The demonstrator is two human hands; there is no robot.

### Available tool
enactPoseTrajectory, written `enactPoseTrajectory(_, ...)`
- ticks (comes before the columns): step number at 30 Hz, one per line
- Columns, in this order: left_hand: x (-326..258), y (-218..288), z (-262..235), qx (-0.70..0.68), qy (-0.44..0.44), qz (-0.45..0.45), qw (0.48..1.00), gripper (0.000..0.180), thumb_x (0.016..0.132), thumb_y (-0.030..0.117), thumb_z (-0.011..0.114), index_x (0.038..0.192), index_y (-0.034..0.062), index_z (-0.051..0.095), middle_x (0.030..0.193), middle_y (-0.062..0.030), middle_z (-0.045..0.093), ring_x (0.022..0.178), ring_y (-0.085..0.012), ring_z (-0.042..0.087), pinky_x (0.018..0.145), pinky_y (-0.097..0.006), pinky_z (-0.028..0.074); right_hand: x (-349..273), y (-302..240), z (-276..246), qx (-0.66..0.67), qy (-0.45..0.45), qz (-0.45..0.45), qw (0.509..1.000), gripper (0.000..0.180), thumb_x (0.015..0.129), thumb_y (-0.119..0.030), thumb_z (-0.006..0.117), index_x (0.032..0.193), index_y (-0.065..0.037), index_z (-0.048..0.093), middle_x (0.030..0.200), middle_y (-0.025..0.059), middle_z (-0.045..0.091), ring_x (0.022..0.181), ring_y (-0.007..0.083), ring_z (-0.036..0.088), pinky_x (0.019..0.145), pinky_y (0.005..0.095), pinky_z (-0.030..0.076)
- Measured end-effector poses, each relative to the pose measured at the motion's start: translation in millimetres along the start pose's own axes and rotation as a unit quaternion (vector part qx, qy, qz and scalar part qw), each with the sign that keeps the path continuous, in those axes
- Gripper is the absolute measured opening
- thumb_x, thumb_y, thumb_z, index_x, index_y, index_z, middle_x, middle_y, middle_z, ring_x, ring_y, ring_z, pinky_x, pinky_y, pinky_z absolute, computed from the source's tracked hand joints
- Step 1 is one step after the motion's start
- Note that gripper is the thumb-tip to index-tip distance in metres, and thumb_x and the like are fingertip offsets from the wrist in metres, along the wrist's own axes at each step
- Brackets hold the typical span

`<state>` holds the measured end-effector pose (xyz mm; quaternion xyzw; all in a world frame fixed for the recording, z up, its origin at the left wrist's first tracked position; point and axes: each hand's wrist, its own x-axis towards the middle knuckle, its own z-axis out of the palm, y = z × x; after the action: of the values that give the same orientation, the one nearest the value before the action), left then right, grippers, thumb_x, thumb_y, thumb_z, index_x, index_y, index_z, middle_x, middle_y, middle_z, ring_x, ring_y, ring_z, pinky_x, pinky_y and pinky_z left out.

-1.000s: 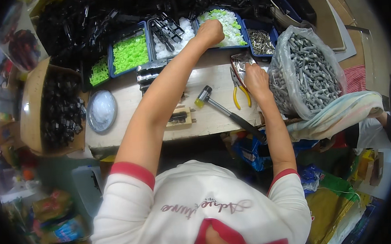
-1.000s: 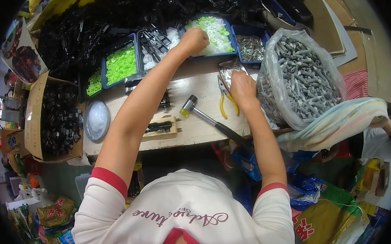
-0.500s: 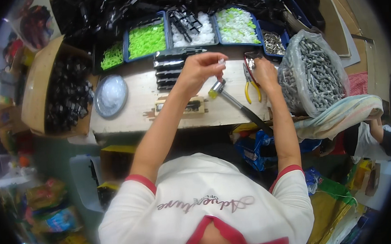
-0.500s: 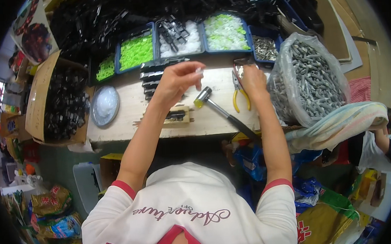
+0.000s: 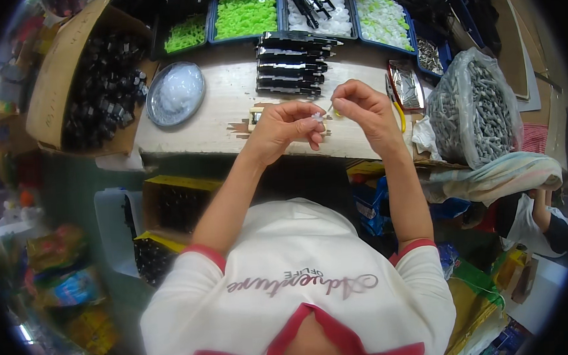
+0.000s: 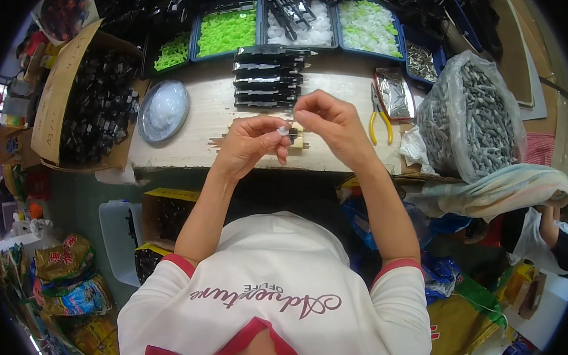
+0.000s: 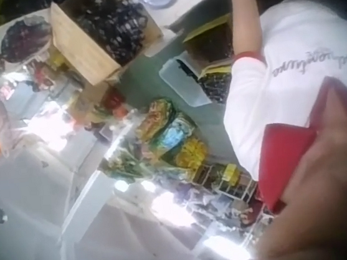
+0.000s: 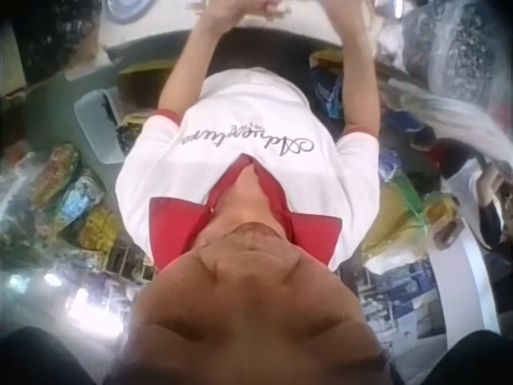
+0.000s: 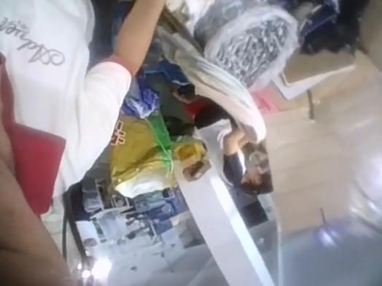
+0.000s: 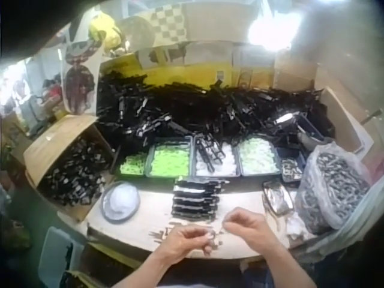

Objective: Assembling small black components with green inserts on a workbench.

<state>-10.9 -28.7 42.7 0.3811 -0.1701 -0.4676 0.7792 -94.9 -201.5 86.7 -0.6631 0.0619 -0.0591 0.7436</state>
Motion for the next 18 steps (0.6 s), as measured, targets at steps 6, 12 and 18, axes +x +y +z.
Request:
enactPoseTrajectory(6, -11, 2, -4, 0.044, 0.012, 0.013, 0.999, 0.019, 0.083, 0.003, 0.059, 0.100, -0.0043, 0.060, 0.079, -0.0135, 0.064, 0.062, -0.0175, 0.063, 0.058, -0.031, 0.055, 4, 9, 16, 0.007, -0.035, 0.027, 0.999, 0.012, 0.084, -0.013, 0.061, 0.090, -0.003, 0.059, 0.084, -0.0019, 0.055, 0.078, 0.0052, 0.049, 0.074, 0.0201, 0.039)
enactPoseTrajectory(12, -15, 3, -8, 0.052, 0.024, 0.029, 0.998, 0.018, 0.084, 0.004, 0.057, 0.100, -0.0044, 0.060, 0.076, -0.0123, 0.063, 0.062, -0.0174, 0.062, 0.055, -0.031, 0.054, 4, 14, 23, 0.015, -0.031, 0.041, 0.999, 0.012, 0.083, -0.014, 0.061, 0.089, -0.003, 0.059, 0.081, -0.0024, 0.055, 0.078, 0.0053, 0.049, 0.073, 0.0202, 0.038)
enactPoseTrajectory(18, -16, 2, -10, 0.045, 0.030, 0.039, 0.998, 0.017, 0.085, 0.004, 0.058, 0.099, -0.0046, 0.061, 0.076, -0.0125, 0.062, 0.060, -0.0169, 0.062, 0.054, -0.030, 0.054, 4, 14, 30, 0.036, 0.018, 0.028, 0.999, 0.012, 0.082, -0.014, 0.062, 0.088, -0.003, 0.060, 0.080, -0.0027, 0.056, 0.076, 0.0051, 0.049, 0.072, 0.0200, 0.037)
